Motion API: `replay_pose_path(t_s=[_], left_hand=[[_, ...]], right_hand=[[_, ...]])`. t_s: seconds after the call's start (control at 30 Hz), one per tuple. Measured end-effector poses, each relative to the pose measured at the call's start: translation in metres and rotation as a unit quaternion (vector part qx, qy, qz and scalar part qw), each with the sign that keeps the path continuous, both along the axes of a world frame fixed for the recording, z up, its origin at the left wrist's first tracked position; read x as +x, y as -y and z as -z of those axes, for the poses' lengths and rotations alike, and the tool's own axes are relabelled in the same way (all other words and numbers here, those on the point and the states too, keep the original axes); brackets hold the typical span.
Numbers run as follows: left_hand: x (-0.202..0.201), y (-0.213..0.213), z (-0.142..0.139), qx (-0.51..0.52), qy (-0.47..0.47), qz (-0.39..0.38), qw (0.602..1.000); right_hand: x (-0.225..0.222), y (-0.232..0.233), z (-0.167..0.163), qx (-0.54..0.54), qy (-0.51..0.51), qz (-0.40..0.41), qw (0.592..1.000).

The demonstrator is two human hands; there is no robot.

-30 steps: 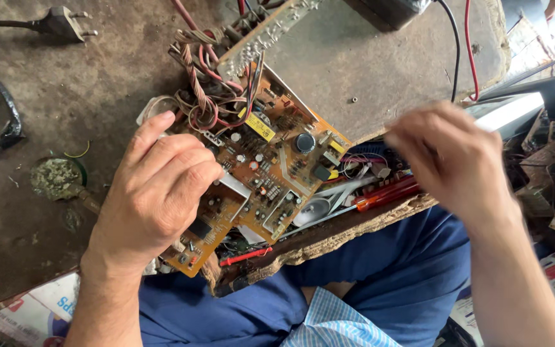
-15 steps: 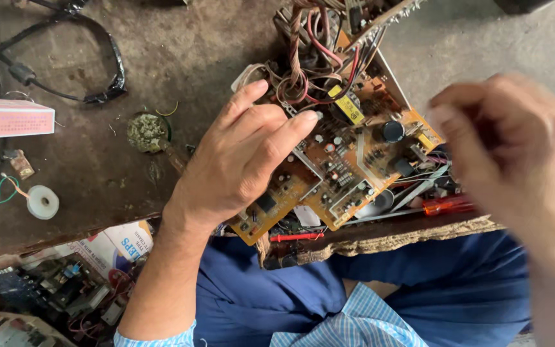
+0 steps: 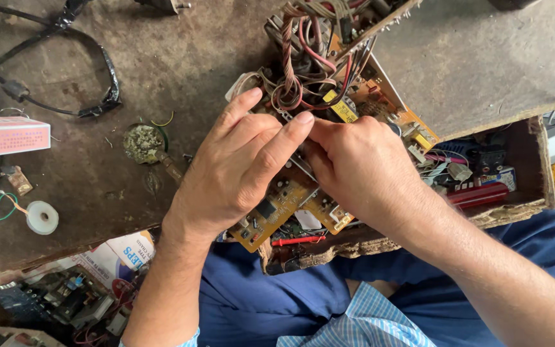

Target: The person sits on the floor and uses a soldering iron to solder a small component onto a circuit board. They then use a screwdriver to tighten a screw on the board and adjust wires.

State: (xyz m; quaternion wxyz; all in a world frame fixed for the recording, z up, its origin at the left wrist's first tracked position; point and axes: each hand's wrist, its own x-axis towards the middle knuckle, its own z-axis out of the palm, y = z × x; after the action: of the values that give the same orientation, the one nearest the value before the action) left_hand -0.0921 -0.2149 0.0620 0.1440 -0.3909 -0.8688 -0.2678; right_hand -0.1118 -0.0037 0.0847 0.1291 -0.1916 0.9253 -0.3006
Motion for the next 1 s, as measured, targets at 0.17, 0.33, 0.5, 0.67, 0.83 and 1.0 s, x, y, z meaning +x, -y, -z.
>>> replay_pose_path(t_s=[0.17, 0.33, 0.5, 0.67, 0.83, 1.0], left_hand=[[0.000, 0.000, 0.001, 0.001, -0.001, -0.003, 1.000], [-0.001, -0.001, 0.001, 0.003, -0.001, -0.002, 1.000], [-0.001, -0.002, 0.002, 0.005, 0.001, -0.002, 1.000], [-0.002, -0.002, 0.004, 0.003, 0.000, -0.004, 1.000], [-0.002, -0.004, 0.002, 0.016, -0.008, 0.000, 1.000], [-0.002, -0.003, -0.001, 0.008, 0.003, 0.000, 1.000]], right_hand=[[0.002, -0.001, -0.001, -0.011, 0.037, 0.010, 0.999], [0.000, -0.002, -0.007, -0.038, 0.038, 0.004, 0.999], [-0.001, -0.008, -0.012, -0.056, 0.082, 0.003, 0.995], [0.000, -0.012, -0.008, -0.030, 0.064, -0.010, 0.997], [-0.001, -0.011, -0.004, 0.092, -0.060, -0.111, 0.988], [-0.013, -0.015, -0.006, 0.066, -0.114, -0.178, 0.975]])
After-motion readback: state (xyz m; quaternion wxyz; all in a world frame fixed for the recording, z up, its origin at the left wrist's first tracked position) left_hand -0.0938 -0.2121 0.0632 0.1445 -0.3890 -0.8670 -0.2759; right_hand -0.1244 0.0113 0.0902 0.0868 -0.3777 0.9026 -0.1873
